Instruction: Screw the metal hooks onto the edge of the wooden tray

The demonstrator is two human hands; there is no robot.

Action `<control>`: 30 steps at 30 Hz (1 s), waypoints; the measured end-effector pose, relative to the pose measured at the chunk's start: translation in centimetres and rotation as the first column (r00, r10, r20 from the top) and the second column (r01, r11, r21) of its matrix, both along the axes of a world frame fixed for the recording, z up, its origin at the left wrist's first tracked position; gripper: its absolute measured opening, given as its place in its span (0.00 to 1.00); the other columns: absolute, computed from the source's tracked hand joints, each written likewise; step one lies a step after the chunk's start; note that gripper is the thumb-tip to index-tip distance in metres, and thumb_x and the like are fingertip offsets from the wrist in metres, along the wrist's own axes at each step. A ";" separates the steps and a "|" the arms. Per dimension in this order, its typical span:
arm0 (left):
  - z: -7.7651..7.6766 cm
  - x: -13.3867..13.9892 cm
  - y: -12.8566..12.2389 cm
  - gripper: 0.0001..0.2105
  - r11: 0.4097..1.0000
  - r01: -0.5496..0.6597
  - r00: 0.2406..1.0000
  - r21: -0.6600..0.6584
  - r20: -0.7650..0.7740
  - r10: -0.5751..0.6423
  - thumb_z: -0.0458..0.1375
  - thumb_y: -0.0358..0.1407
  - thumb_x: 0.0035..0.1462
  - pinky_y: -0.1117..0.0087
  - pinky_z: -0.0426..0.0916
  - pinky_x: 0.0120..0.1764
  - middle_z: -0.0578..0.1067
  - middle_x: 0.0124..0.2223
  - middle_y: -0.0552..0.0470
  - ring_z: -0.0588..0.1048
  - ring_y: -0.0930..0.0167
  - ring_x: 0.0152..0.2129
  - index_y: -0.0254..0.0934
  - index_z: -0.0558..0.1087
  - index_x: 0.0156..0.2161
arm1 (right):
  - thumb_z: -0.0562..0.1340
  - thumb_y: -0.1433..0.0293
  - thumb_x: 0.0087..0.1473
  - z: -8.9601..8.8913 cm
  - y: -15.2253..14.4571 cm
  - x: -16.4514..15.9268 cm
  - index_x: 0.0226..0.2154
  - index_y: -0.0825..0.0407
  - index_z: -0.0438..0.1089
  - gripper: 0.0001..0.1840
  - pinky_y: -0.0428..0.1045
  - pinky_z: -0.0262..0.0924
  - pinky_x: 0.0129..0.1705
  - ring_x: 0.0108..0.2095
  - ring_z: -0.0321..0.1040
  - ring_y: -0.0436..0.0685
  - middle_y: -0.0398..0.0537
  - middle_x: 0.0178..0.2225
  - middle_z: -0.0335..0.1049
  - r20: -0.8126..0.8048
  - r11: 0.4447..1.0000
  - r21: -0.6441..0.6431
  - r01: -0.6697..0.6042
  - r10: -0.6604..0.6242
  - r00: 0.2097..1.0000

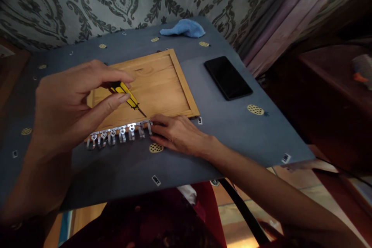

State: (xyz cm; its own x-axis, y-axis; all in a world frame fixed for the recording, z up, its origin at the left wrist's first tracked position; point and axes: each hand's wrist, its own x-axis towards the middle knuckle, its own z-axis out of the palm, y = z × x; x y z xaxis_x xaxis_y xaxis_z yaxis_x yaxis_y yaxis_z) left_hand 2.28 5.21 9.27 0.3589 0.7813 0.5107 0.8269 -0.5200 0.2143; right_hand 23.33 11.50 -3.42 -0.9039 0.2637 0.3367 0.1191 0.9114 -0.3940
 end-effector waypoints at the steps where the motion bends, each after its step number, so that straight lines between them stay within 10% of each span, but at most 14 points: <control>1: -0.1 0.0 0.1 0.09 1.000 0.012 1.000 -0.008 0.003 -0.012 0.58 0.29 0.63 0.72 0.72 0.44 0.79 0.43 0.54 0.78 0.71 0.38 0.38 0.73 0.48 | 0.55 0.66 0.67 0.0 0.0 0.0 0.45 0.53 0.75 0.14 0.51 0.69 0.37 0.44 0.76 0.58 0.54 0.51 0.74 0.003 1.000 -0.006 0.000 0.000 1.000; 30: -1.0 0.4 0.1 0.10 0.997 0.047 0.999 -0.067 0.009 -0.047 0.55 0.29 0.65 0.67 0.75 0.47 0.80 0.45 0.50 0.79 0.68 0.43 0.38 0.74 0.49 | 0.54 0.64 0.68 0.1 -0.1 0.0 0.44 0.53 0.75 0.15 0.51 0.67 0.34 0.42 0.76 0.57 0.54 0.49 0.74 0.021 1.000 0.013 0.011 -0.011 1.000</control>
State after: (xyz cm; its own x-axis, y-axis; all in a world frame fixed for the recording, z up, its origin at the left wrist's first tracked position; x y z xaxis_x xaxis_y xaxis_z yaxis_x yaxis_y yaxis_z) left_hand 2.70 5.32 8.28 0.3924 0.7963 0.4603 0.8003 -0.5422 0.2558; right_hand 23.36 11.43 -3.30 -0.9078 0.2695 0.3215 0.1371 0.9149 -0.3796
